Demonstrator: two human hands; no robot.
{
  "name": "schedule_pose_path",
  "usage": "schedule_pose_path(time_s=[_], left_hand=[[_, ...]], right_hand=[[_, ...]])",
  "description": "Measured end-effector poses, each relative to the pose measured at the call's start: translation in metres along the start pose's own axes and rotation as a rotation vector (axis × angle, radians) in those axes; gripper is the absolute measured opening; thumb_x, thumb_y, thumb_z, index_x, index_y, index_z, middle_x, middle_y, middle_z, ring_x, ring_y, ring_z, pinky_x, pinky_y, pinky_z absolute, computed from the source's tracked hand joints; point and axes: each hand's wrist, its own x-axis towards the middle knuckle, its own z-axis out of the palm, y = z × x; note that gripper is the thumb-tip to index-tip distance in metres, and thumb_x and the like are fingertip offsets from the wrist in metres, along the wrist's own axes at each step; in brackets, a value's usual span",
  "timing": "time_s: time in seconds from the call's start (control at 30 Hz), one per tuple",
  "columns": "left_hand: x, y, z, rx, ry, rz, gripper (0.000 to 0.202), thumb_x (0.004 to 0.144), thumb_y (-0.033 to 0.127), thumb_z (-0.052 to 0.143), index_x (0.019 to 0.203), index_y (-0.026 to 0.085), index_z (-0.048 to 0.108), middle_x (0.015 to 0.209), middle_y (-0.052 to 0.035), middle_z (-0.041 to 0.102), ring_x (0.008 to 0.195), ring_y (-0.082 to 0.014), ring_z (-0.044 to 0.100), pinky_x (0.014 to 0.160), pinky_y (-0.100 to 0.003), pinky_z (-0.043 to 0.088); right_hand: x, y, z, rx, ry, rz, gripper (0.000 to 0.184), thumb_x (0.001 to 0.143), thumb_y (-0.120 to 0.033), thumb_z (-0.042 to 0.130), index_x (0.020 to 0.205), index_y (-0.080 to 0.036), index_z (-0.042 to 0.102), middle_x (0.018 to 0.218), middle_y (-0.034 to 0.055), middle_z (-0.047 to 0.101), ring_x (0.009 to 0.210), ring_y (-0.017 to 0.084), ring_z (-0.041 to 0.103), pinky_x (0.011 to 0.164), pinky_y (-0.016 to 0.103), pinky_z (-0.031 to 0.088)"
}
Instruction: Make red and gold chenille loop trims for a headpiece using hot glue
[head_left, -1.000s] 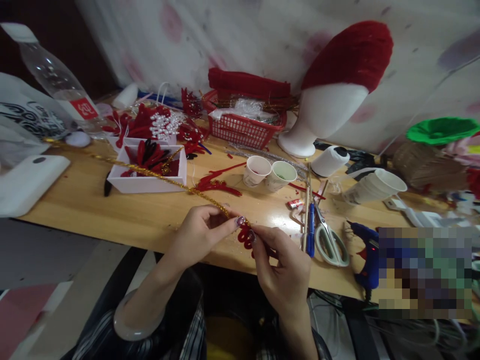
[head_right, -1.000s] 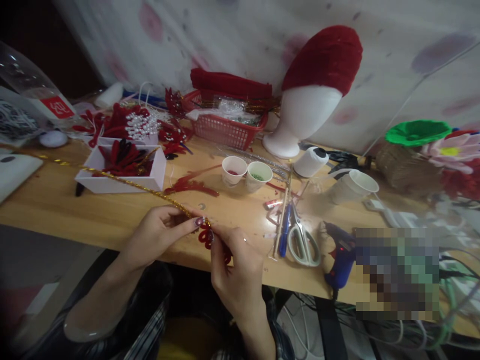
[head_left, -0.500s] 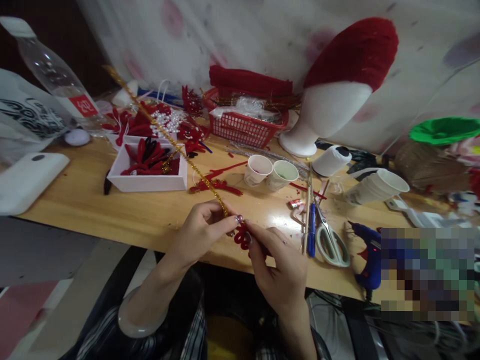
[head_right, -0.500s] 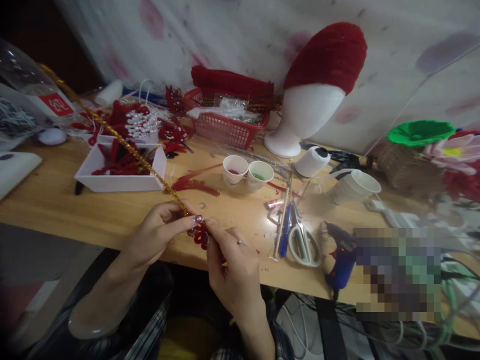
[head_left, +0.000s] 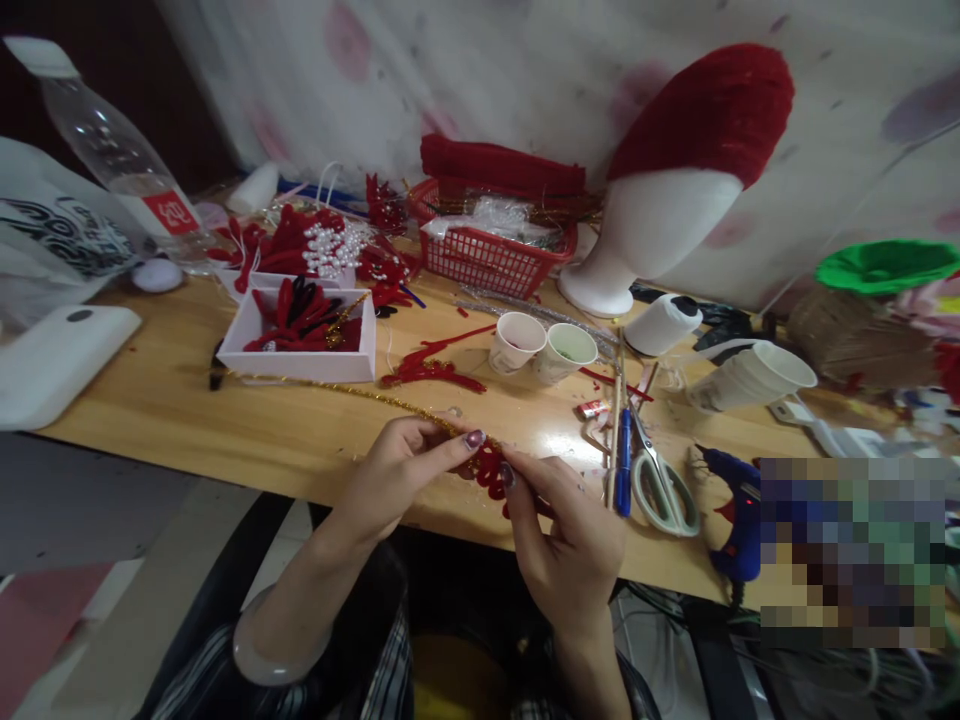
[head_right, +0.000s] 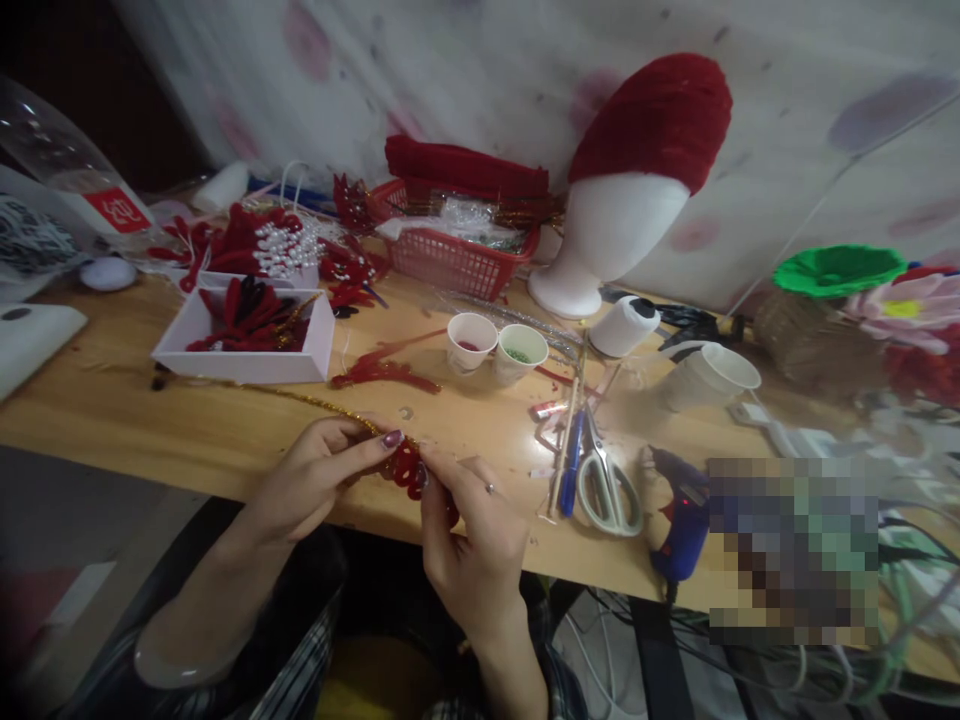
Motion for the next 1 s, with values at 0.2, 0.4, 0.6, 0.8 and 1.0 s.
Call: schedule_pose_path(time_s=[0.2, 0.4, 0.6, 0.8, 1.0], left_hand=[[-0.004, -0.006, 0.006, -0.052, 0.124, 0.015, 0.019, 0.069, 0.032, 0.087, 0.074, 0.016, 0.079, 0.070, 0.0005, 0.074, 0.067, -0.0092, 0.064, 0.066, -0.017, 0.053], [-0.005, -0.002, 0.000, -0.067, 0.083, 0.011, 0.019, 0.061, 0.020, 0.092, 0.073, 0.017, 0.078, 0.068, 0.0019, 0.075, 0.062, -0.0079, 0.066, 0.061, -0.014, 0.053], [-0.001, 0.000, -0.004, -0.094, 0.075, 0.036, 0.023, 0.057, 0.010, 0.092, 0.070, 0.018, 0.075, 0.066, 0.0031, 0.076, 0.061, -0.0080, 0.070, 0.061, -0.013, 0.055], [0.000, -0.008, 0.001, 0.012, 0.140, 0.233, 0.020, 0.061, 0.004, 0.086, 0.067, 0.021, 0.076, 0.067, 0.0047, 0.075, 0.064, -0.0076, 0.069, 0.062, -0.013, 0.055], [-0.001, -0.014, 0.003, 0.026, 0.149, 0.345, 0.012, 0.066, 0.015, 0.087, 0.067, 0.022, 0.078, 0.071, -0.0001, 0.077, 0.066, -0.0130, 0.070, 0.064, -0.022, 0.057]], right_hand=[[-0.001, -0.003, 0.001, 0.039, 0.063, 0.048, 0.034, 0.091, -0.002, 0.057, 0.116, -0.022, 0.067, 0.082, -0.0018, 0.070, 0.063, 0.008, 0.064, 0.052, 0.018, 0.053], [-0.001, -0.004, 0.002, 0.021, 0.081, 0.068, 0.033, 0.091, -0.003, 0.059, 0.114, -0.024, 0.069, 0.082, -0.0023, 0.071, 0.061, 0.008, 0.064, 0.052, 0.018, 0.052], [-0.001, -0.008, 0.002, 0.047, 0.097, 0.135, 0.031, 0.092, -0.007, 0.059, 0.114, -0.025, 0.070, 0.078, -0.0037, 0.071, 0.058, 0.007, 0.064, 0.051, 0.017, 0.053], [0.001, -0.014, 0.004, 0.115, 0.135, 0.203, 0.029, 0.092, -0.009, 0.060, 0.112, -0.026, 0.072, 0.079, -0.0037, 0.073, 0.057, 0.006, 0.064, 0.050, 0.015, 0.054], [0.002, -0.017, 0.005, 0.138, 0.155, 0.233, 0.026, 0.092, -0.011, 0.060, 0.111, -0.024, 0.073, 0.081, -0.0007, 0.074, 0.056, 0.008, 0.064, 0.049, 0.018, 0.056]])
